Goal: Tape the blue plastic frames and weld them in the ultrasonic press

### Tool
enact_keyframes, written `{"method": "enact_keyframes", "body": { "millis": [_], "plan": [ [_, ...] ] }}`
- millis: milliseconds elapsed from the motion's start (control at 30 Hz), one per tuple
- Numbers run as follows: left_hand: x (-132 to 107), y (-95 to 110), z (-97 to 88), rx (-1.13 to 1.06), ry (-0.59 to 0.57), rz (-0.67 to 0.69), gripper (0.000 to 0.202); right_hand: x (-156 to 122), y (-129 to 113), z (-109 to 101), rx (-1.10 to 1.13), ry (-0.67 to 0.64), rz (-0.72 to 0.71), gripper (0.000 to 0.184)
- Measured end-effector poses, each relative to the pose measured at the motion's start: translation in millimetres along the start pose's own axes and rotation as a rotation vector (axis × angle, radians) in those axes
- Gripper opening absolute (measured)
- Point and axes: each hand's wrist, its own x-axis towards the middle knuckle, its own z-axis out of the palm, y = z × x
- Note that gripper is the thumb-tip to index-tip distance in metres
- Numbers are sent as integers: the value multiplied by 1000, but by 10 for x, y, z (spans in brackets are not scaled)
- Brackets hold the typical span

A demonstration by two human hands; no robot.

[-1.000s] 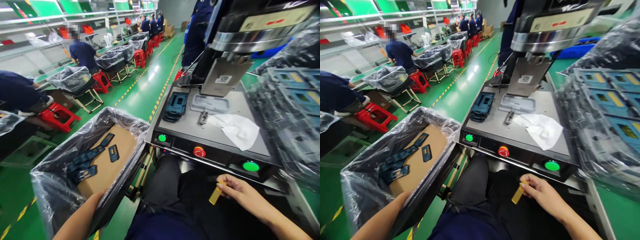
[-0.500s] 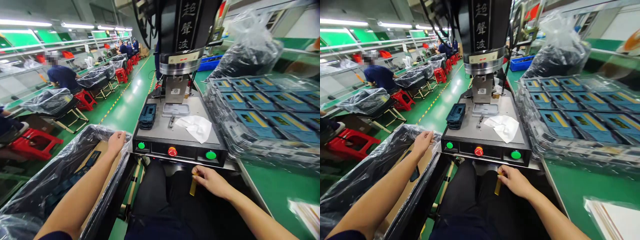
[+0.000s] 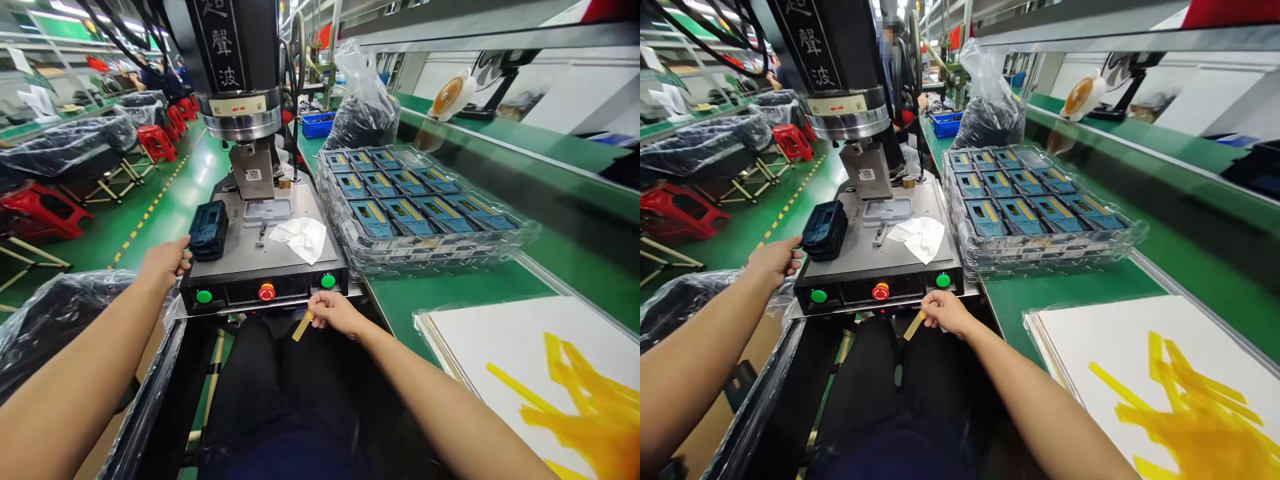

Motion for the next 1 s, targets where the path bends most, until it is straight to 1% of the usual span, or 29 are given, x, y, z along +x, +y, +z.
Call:
{"method": "enact_keyframes", "body": {
  "millis": [133, 367, 467, 567, 633, 733, 800, 833, 900, 933, 1000],
  "plan": [
    [9, 46, -23, 38, -31, -5, 48, 0, -20, 6, 49, 7, 23, 22],
    [-8, 86, 5, 31, -28, 24, 31, -31, -20, 24, 91, -2, 23, 23],
    [-140, 76, -20, -22, -74, 52, 26, -47, -33, 18, 112, 7, 32, 24],
    [-383, -9, -129, -97, -179, 87, 22, -54, -46, 6, 137, 23, 66, 24],
    [-577, -141, -245, -161, -249, 120, 24, -54, -51, 0, 161, 36, 92, 24],
    [-878, -457, -410, -266, -349, 140, 33, -58, -61, 2, 208, 42, 102, 27],
    [-1084, -713, -455, -331, -357, 79, 40, -66, -75, 10, 238, 33, 84, 29],
    [-1189, -843, -447, -353, -334, 20, 44, -73, -84, 16, 252, 26, 71, 30],
    [-1398, -1088, -373, -381, -298, -105, 50, -92, -102, 32, 277, 17, 37, 30],
    [-1497, -1199, -314, -402, -293, -168, 51, -106, -111, 43, 289, 15, 14, 29],
    [-1668, -1386, -180, -435, -327, -290, 51, -141, -124, 79, 299, 13, -57, 25]
  ]
}}
